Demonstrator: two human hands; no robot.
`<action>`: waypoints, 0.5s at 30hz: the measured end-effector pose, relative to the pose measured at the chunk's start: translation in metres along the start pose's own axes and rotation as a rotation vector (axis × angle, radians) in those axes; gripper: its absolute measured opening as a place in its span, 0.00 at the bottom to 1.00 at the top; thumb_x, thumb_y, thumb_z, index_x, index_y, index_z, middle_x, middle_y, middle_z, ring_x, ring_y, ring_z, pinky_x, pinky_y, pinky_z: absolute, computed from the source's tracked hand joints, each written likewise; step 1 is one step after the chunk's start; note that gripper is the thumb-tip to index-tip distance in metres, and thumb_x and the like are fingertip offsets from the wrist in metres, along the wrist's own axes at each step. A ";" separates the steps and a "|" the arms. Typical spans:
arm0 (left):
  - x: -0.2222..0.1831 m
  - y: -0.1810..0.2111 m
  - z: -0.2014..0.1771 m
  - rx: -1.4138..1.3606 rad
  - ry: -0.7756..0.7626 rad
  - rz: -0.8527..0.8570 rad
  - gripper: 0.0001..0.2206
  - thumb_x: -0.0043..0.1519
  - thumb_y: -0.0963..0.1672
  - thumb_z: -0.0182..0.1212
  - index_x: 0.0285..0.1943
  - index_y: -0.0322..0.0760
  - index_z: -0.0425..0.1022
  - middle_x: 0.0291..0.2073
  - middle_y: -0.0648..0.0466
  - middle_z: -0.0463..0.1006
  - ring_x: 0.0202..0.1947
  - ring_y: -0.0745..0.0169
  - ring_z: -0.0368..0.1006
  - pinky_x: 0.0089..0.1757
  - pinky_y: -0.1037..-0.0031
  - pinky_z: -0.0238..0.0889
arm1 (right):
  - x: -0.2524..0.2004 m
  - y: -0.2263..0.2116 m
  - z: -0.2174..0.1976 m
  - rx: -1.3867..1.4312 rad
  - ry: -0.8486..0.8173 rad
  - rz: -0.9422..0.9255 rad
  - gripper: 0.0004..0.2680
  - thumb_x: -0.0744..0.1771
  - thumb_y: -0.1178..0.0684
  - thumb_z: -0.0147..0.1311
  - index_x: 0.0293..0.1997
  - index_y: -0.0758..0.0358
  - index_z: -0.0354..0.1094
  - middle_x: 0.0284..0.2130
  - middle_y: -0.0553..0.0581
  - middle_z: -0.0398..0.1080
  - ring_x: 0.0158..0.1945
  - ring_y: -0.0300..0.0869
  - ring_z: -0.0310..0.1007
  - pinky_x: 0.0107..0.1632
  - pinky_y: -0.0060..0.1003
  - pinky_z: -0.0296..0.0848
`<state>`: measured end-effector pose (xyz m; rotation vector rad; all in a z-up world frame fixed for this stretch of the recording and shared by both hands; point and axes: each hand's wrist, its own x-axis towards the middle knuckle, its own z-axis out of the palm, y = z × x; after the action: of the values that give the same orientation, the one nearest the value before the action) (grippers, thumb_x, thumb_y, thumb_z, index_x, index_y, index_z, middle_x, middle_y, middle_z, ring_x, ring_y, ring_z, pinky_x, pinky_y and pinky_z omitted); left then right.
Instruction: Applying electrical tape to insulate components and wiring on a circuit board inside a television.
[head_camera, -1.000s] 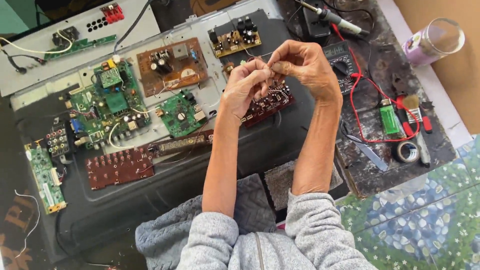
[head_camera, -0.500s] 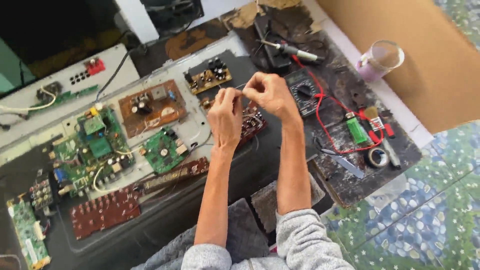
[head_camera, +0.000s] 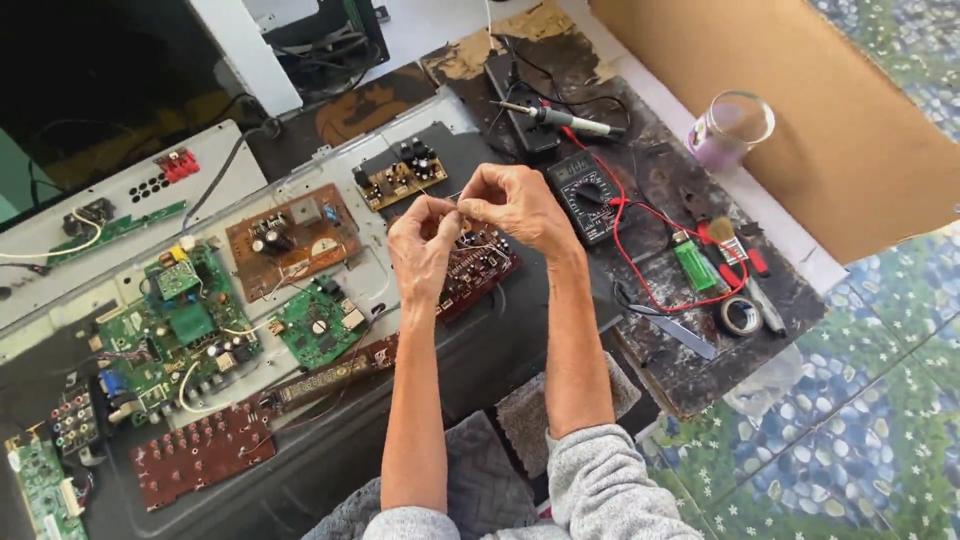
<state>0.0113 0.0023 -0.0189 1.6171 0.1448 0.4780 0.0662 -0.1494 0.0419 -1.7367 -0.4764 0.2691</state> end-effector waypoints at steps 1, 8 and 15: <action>0.000 0.002 0.001 0.076 0.021 0.052 0.03 0.57 0.39 0.65 0.36 0.40 0.82 0.23 0.56 0.76 0.20 0.73 0.71 0.28 0.81 0.65 | 0.000 -0.001 -0.001 -0.047 0.015 -0.003 0.02 0.64 0.57 0.66 0.35 0.62 0.77 0.22 0.56 0.77 0.27 0.37 0.79 0.34 0.29 0.80; -0.002 0.012 0.007 0.367 0.086 0.292 0.06 0.60 0.36 0.65 0.36 0.42 0.81 0.25 0.57 0.74 0.24 0.70 0.69 0.30 0.77 0.65 | 0.007 0.009 0.001 -0.223 0.070 0.043 0.03 0.62 0.51 0.66 0.30 0.53 0.75 0.17 0.47 0.74 0.24 0.33 0.77 0.35 0.27 0.74; 0.002 0.015 0.013 0.318 0.121 0.297 0.07 0.61 0.37 0.67 0.36 0.44 0.82 0.26 0.56 0.77 0.25 0.67 0.73 0.30 0.77 0.67 | 0.007 0.005 0.000 -0.234 0.060 0.134 0.04 0.63 0.50 0.61 0.31 0.55 0.76 0.17 0.52 0.75 0.22 0.37 0.77 0.30 0.32 0.74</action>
<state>0.0153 -0.0102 -0.0039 1.9321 0.0735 0.8143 0.0729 -0.1467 0.0372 -2.0030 -0.3587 0.2642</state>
